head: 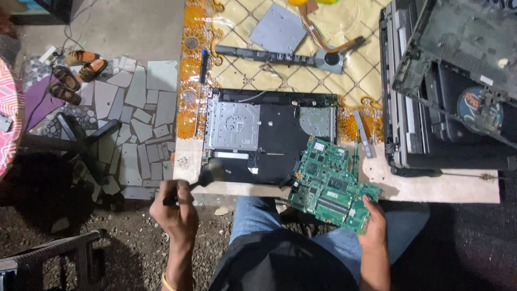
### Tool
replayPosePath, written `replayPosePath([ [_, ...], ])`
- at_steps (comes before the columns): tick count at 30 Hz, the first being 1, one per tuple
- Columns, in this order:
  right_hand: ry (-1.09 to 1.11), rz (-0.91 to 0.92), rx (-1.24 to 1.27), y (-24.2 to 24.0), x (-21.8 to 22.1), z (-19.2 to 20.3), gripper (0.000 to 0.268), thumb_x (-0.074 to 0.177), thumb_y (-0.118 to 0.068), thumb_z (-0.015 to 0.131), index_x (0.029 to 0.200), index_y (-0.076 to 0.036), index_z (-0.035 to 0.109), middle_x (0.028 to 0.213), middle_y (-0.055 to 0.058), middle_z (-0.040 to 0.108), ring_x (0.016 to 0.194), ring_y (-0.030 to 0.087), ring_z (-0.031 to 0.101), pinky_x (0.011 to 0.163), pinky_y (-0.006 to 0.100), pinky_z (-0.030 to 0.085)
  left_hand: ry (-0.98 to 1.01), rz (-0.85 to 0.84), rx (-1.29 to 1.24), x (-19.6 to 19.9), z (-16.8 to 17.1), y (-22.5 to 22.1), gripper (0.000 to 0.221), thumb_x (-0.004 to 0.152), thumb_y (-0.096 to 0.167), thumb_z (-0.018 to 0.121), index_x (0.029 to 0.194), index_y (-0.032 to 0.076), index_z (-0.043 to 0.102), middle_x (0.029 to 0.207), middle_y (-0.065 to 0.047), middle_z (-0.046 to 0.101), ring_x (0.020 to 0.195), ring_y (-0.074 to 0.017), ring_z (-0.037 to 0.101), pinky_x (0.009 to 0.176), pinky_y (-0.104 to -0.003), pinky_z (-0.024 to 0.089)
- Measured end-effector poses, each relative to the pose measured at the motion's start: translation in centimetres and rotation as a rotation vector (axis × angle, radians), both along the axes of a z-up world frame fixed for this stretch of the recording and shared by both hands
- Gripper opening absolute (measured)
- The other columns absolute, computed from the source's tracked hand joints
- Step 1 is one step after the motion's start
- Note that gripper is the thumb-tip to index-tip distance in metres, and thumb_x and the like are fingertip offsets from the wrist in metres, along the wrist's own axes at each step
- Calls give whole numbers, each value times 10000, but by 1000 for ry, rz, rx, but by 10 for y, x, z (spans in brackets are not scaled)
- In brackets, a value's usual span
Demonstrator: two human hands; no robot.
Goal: Cleaning a laptop motherboard and internal chassis with a brush and then reassembling them.
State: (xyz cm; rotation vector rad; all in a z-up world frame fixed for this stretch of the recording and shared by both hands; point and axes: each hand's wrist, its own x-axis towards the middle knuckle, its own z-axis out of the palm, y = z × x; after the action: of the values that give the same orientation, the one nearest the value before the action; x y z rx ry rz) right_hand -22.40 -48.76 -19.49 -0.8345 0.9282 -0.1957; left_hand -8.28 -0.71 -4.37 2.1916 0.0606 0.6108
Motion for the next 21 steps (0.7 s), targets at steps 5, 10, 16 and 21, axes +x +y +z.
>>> replayPosePath([
  [5,-12,6,26,-2,-3,14,292,1042,-146,683,1310,-43,735,1208,81,791,964,168,751,832,268,579,140,11,-192,-2,19,-19,240,1124,174,603,977,14,704,658,-41,620,529,-145,515,513,-294,389],
  [10,-115,12,125,-34,-42,13,388,1075,-206,652,1410,-14,691,1348,116,767,1103,228,745,978,352,575,11,-8,-440,24,20,-57,172,1157,111,534,1058,27,647,753,-35,636,607,-126,588,569,-246,467],
  [16,-201,-33,-40,-86,-125,-4,275,1135,-139,602,1361,-46,728,1314,97,791,1092,197,774,967,364,612,43,-270,24,98,21,-144,172,1105,119,698,1271,75,703,943,-47,662,611,-131,537,494,-312,408],
  [21,-39,-69,-146,-127,-186,-73,302,1168,-152,584,1450,-77,661,1339,61,746,1088,157,732,973,324,587,-15,-340,-242,130,23,-185,219,1149,207,592,1160,25,714,826,-49,652,629,-144,509,568,-322,406],
])
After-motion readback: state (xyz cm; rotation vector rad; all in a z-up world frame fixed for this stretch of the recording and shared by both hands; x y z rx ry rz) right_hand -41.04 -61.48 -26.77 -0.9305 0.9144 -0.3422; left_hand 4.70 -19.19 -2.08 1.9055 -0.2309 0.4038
